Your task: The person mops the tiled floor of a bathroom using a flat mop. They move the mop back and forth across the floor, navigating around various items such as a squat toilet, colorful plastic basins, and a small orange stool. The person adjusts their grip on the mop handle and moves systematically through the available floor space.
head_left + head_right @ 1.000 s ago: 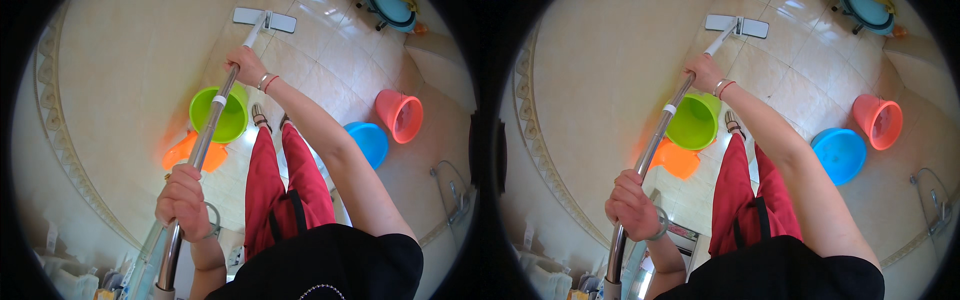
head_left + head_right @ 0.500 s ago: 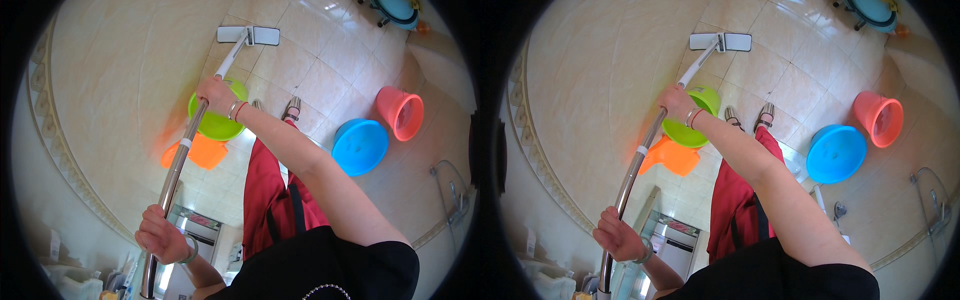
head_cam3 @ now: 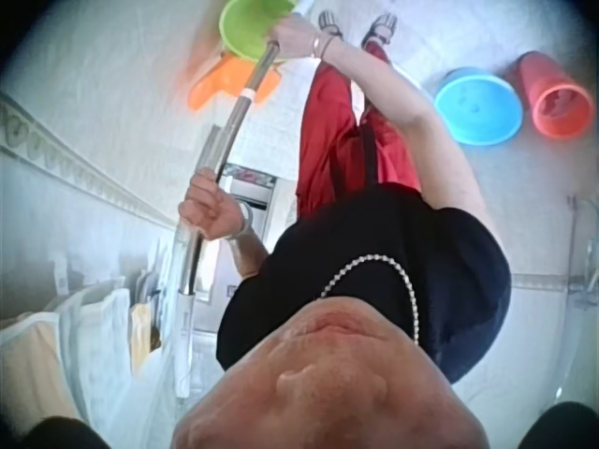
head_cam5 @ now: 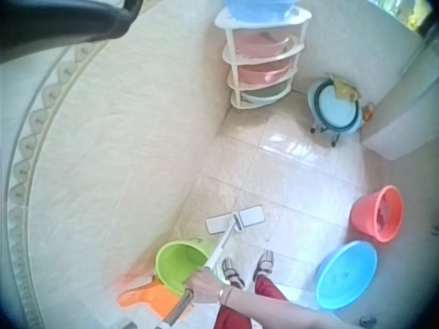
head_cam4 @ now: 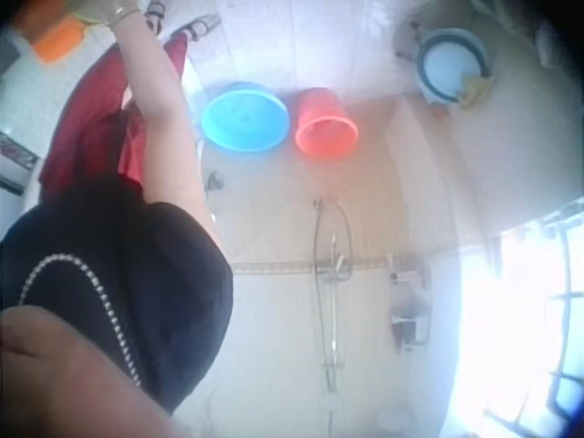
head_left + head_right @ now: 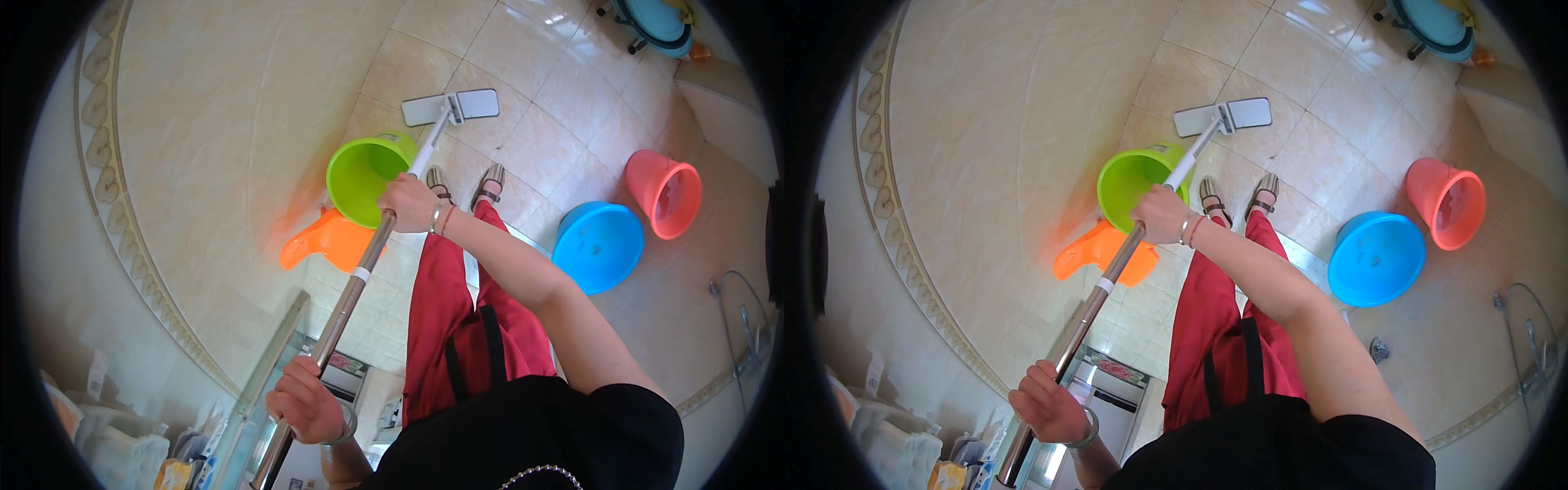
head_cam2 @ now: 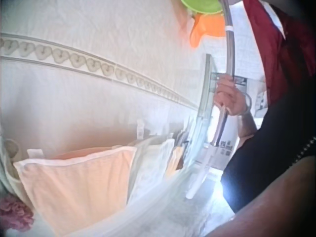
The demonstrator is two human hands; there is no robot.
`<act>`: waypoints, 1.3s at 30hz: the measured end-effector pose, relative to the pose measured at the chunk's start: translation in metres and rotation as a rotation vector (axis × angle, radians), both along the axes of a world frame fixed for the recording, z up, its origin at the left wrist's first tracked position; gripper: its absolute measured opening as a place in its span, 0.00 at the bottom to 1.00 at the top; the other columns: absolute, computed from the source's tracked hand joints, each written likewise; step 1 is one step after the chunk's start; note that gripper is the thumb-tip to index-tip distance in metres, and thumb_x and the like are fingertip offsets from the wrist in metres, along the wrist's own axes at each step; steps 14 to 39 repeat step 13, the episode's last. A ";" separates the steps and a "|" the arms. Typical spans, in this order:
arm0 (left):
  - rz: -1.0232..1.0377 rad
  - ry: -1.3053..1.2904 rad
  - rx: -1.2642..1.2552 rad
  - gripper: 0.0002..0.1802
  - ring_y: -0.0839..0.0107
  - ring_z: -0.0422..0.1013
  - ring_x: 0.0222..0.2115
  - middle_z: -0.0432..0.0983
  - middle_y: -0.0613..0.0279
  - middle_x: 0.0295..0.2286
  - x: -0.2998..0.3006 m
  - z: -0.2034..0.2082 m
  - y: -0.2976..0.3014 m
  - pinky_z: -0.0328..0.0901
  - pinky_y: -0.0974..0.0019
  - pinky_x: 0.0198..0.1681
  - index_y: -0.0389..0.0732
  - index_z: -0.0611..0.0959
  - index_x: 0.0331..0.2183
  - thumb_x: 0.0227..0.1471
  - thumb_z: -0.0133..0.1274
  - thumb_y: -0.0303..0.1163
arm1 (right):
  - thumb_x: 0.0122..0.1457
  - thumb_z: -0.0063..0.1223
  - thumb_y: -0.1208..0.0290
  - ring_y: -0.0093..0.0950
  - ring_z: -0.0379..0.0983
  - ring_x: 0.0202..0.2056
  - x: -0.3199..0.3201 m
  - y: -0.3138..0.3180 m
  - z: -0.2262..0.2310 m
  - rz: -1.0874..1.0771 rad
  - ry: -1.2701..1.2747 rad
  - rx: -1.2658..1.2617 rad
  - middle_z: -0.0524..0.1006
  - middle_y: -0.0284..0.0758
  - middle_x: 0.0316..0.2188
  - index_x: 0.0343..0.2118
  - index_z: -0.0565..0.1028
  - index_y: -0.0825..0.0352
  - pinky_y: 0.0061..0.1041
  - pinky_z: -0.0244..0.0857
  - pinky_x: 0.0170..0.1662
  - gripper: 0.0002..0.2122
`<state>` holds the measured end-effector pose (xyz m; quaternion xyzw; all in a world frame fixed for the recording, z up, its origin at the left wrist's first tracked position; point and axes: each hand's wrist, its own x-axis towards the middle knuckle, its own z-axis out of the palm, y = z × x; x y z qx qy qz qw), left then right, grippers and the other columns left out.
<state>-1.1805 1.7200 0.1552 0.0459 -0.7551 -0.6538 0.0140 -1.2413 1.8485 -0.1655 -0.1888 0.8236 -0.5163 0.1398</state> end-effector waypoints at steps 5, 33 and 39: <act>-0.049 -0.060 0.037 0.17 0.76 0.49 0.18 0.51 0.70 0.13 0.006 -0.003 0.004 0.52 0.64 0.31 0.48 0.58 0.19 0.60 0.36 0.27 | 0.39 0.51 0.72 0.40 0.67 0.23 0.035 0.022 0.004 -0.040 -0.060 0.021 0.69 0.39 0.14 0.12 0.70 0.63 0.35 0.59 0.33 0.05; -0.096 -0.069 0.137 0.18 0.74 0.53 0.14 0.57 0.67 0.11 -0.007 0.000 0.031 0.58 0.60 0.28 0.45 0.57 0.17 0.52 0.44 0.23 | 0.38 0.51 0.72 0.38 0.70 0.24 0.052 0.057 0.002 -0.141 -0.067 0.006 0.72 0.37 0.15 0.14 0.70 0.62 0.34 0.59 0.35 0.03; -0.096 -0.069 0.137 0.18 0.74 0.53 0.14 0.57 0.67 0.11 -0.007 0.000 0.031 0.58 0.60 0.28 0.45 0.57 0.17 0.52 0.44 0.23 | 0.38 0.51 0.72 0.38 0.70 0.24 0.052 0.057 0.002 -0.141 -0.067 0.006 0.72 0.37 0.15 0.14 0.70 0.62 0.34 0.59 0.35 0.03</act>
